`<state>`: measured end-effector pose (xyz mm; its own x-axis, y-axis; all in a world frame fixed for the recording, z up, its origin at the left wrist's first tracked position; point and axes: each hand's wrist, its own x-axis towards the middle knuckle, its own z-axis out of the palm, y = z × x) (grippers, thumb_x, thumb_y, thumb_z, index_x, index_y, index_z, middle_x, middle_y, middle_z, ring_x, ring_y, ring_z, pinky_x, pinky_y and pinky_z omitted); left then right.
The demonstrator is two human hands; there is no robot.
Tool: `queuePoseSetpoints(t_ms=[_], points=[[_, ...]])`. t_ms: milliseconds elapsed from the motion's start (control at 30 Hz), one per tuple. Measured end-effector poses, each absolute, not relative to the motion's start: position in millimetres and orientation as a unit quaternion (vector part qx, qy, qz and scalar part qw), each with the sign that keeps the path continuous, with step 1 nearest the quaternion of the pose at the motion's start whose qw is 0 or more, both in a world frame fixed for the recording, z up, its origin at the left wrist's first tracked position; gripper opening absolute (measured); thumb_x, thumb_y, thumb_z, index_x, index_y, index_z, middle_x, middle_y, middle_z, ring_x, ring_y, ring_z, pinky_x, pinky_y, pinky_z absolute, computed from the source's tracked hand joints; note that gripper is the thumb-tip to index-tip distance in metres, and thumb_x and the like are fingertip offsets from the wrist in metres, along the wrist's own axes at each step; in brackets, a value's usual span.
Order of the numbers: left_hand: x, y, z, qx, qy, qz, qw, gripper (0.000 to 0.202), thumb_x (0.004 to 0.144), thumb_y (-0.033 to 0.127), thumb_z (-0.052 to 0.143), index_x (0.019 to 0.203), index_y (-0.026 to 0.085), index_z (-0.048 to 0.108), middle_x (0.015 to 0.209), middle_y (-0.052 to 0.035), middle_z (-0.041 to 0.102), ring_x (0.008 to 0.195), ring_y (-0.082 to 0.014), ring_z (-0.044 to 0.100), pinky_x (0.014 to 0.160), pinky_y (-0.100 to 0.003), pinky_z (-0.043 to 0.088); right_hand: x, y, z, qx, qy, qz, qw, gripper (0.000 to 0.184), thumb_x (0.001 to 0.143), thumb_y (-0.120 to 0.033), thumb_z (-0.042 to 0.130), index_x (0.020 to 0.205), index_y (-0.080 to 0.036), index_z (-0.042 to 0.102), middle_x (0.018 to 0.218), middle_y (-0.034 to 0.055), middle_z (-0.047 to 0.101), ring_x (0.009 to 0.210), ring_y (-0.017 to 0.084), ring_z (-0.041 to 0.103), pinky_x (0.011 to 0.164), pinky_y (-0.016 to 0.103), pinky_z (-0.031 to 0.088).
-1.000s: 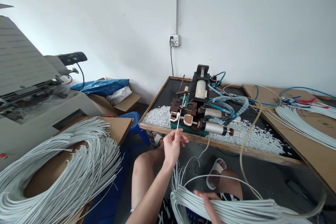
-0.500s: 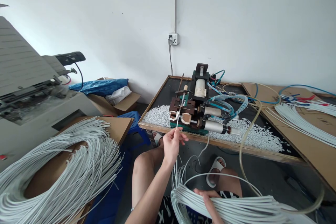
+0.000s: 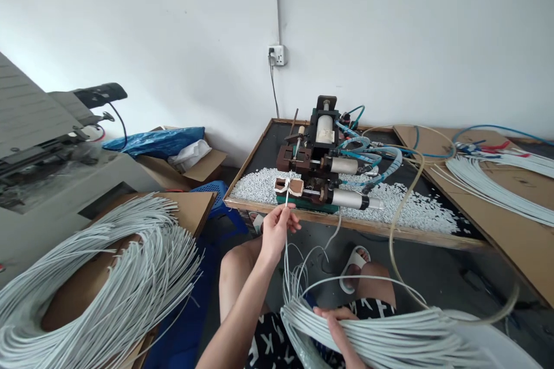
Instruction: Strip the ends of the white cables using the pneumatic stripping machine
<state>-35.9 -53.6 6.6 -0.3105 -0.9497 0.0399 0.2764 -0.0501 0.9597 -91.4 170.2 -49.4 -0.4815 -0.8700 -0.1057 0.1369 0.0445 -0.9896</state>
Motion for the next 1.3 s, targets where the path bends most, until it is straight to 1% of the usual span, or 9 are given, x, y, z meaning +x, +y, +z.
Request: queuePoseSetpoints(t_ms=[67,233,433,500,700,900,1000,1133,1300], points=[[-29.0,-44.9,5.2,0.333,-0.509,-0.625,0.489,0.042,0.08,0.055,0.074,0.092,0.015,0.069,0.057,0.0031,0.057,0.049,-0.0125,0.057,0.05,-0.022,0.043,-85.0,173.1,-49.4,-0.275,0.615,-0.63,0.386,0.046,0.086,-0.069,0.068,0.084,-0.025,0.08,0.097,0.0086,0.082,0.1,0.028,0.076,0.099,0.041,0.054],[-17.2,-6.5,5.5,0.291,-0.596,-0.577,0.476,0.028,0.097,0.043,0.062,0.087,0.018,0.07,0.055,0.0033,0.051,0.051,-0.012,0.049,0.056,-0.023,0.043,-66.9,175.6,-39.5,-0.296,0.617,-0.629,0.369,0.033,0.095,-0.055,0.062,0.088,-0.025,0.076,0.099,0.0049,0.08,0.101,0.024,0.074,0.099,0.034,0.05],[-56.0,8.4,-34.0,0.113,-0.795,-0.596,0.005,0.041,0.101,0.049,0.049,0.099,0.021,0.08,0.081,-0.0079,0.076,0.079,-0.0232,0.07,0.079,-0.03,0.053,-69.5,172.7,-36.1,-0.312,0.608,-0.617,0.389,0.032,0.099,-0.051,0.058,0.093,-0.024,0.074,0.101,0.0045,0.078,0.102,0.023,0.072,0.102,0.034,0.047],[-70.4,0.4,-59.6,0.134,-0.83,-0.538,-0.053,0.034,0.099,0.043,0.052,0.094,0.023,0.079,0.09,-0.0073,0.079,0.088,-0.0255,0.073,0.082,-0.031,0.053,-74.7,174.4,-36.7,-0.318,0.616,-0.603,0.395,0.032,0.1,-0.05,0.056,0.094,-0.023,0.074,0.103,0.0047,0.077,0.105,0.024,0.071,0.106,0.036,0.044],[-66.2,-34.0,-110.3,0.286,-0.86,-0.423,-0.022,0.024,0.094,0.025,0.053,0.085,0.021,0.074,0.092,-0.0116,0.078,0.105,-0.0327,0.072,0.091,-0.036,0.049,-81.6,180.0,-32.0,-0.258,0.612,-0.637,0.392,0.028,0.097,-0.049,0.06,0.091,-0.026,0.075,0.101,0.002,0.078,0.106,0.024,0.071,0.105,0.034,0.042],[-44.5,-46.1,-110.0,0.348,-0.851,-0.39,0.06,0.028,0.092,0.015,0.054,0.11,0.018,0.075,0.127,-0.0167,0.072,0.126,-0.0312,0.064,0.109,-0.041,0.044,-80.1,178.4,-28.1,-0.279,0.612,-0.624,0.398,0.027,0.098,-0.048,0.06,0.092,-0.028,0.076,0.101,-0.0008,0.077,0.104,0.021,0.071,0.103,0.029,0.042],[-39.1,-42.8,-89.8,0.343,-0.842,-0.401,0.109,0.03,0.092,0.016,0.054,0.113,0.018,0.075,0.129,-0.0144,0.072,0.127,-0.028,0.064,0.112,-0.039,0.045,-82.3,175.9,-28.5,-0.281,0.615,-0.619,0.4,0.027,0.098,-0.049,0.061,0.093,-0.028,0.077,0.1,-0.001,0.078,0.102,0.021,0.07,0.102,0.03,0.042],[-29.4,-18.3,-33.7,0.273,-0.809,-0.495,0.158,0.031,0.102,0.034,0.051,0.112,0.02,0.077,0.116,-0.0111,0.077,0.11,-0.0252,0.072,0.096,-0.034,0.055,-82.6,170.3,-34.6,-0.283,0.611,-0.624,0.396,0.028,0.097,-0.049,0.061,0.089,-0.026,0.076,0.097,0.001,0.078,0.1,0.022,0.071,0.1,0.033,0.046],[-21.4,22.2,29.1,0.083,-0.832,-0.544,0.071,0.029,0.1,0.04,0.061,0.114,0.023,0.08,0.103,-0.0101,0.078,0.091,-0.0249,0.073,0.081,-0.029,0.054,-77.1,159.0,-59.5,-0.268,0.614,-0.631,0.393,0.037,0.087,-0.057,0.066,0.097,-0.022,0.073,0.104,0.009,0.077,0.105,0.03,0.072,0.101,0.044,0.054]])
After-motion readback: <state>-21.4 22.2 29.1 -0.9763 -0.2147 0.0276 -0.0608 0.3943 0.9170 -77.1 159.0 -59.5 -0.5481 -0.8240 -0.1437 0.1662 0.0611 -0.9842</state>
